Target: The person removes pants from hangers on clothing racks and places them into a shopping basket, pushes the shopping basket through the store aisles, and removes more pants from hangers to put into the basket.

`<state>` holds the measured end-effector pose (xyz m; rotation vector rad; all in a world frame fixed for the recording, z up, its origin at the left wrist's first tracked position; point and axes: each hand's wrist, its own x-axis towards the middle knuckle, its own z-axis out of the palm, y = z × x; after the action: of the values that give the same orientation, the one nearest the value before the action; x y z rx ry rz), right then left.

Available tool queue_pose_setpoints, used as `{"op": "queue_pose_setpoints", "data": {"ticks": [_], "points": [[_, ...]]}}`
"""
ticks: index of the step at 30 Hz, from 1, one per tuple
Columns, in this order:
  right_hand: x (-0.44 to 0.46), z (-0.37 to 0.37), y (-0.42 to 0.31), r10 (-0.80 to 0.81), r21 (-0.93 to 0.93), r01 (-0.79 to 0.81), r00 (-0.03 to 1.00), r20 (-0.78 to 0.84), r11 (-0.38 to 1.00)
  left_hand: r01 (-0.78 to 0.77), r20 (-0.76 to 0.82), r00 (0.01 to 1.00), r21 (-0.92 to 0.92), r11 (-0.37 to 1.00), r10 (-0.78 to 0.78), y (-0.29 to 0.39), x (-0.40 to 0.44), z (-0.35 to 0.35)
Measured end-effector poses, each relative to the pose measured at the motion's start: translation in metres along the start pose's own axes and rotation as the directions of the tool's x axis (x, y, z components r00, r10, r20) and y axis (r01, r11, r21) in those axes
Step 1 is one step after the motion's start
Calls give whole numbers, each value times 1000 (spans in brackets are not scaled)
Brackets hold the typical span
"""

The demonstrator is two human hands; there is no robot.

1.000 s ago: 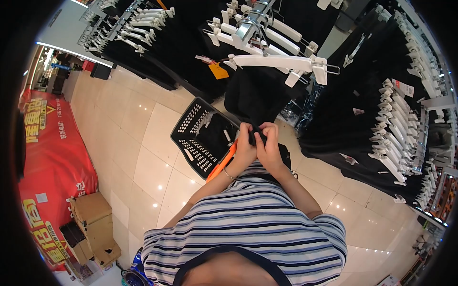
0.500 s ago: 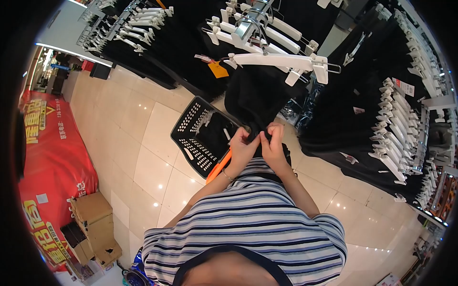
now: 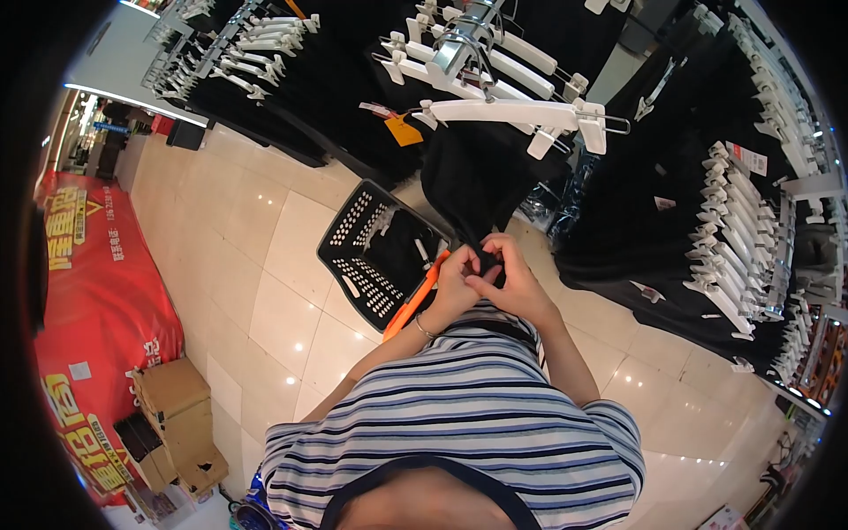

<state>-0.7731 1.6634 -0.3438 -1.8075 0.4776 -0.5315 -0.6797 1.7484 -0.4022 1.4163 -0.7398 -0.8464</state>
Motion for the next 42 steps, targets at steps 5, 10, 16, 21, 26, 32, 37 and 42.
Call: {"op": "queue_pose_setpoints", "data": {"ticks": [5, 10, 16, 21, 26, 32, 37, 42], "points": [[-8, -9, 18, 222, 151, -214, 974, -40, 965, -61, 177, 979, -200, 978, 97, 0, 3, 2], [-5, -2, 45, 166, 239, -99, 946, -279, 966, -107, 73, 987, -347, 932, 141, 3, 17, 0], [3, -9, 49, 173, 187, -94, 867, -468, 978, -554, 223, 798, 635, 538, 559, 69, 45, -23], [9, -19, 40, 71, 70, -45, 902, -427, 997, -798, 599, 601, 414, 437, 529, 66, 79, -31], [2, -22, 45, 160, 291, -27, 881, -444, 956, -729, 509, 678, 369, 577, 531, 53, 88, -29], [-3, -13, 50, 84, 91, -50, 903, -421, 995, -625, 391, 776, 369, 688, 495, 68, 93, -33], [13, -4, 48, 89, 333, 90, 870, -485, 939, -649, 454, 749, 357, 671, 483, 71, 96, -36], [14, -9, 59, -51, 149, 124, 909, -414, 981, -664, 478, 734, 359, 655, 482, 69, 96, -39]]}}
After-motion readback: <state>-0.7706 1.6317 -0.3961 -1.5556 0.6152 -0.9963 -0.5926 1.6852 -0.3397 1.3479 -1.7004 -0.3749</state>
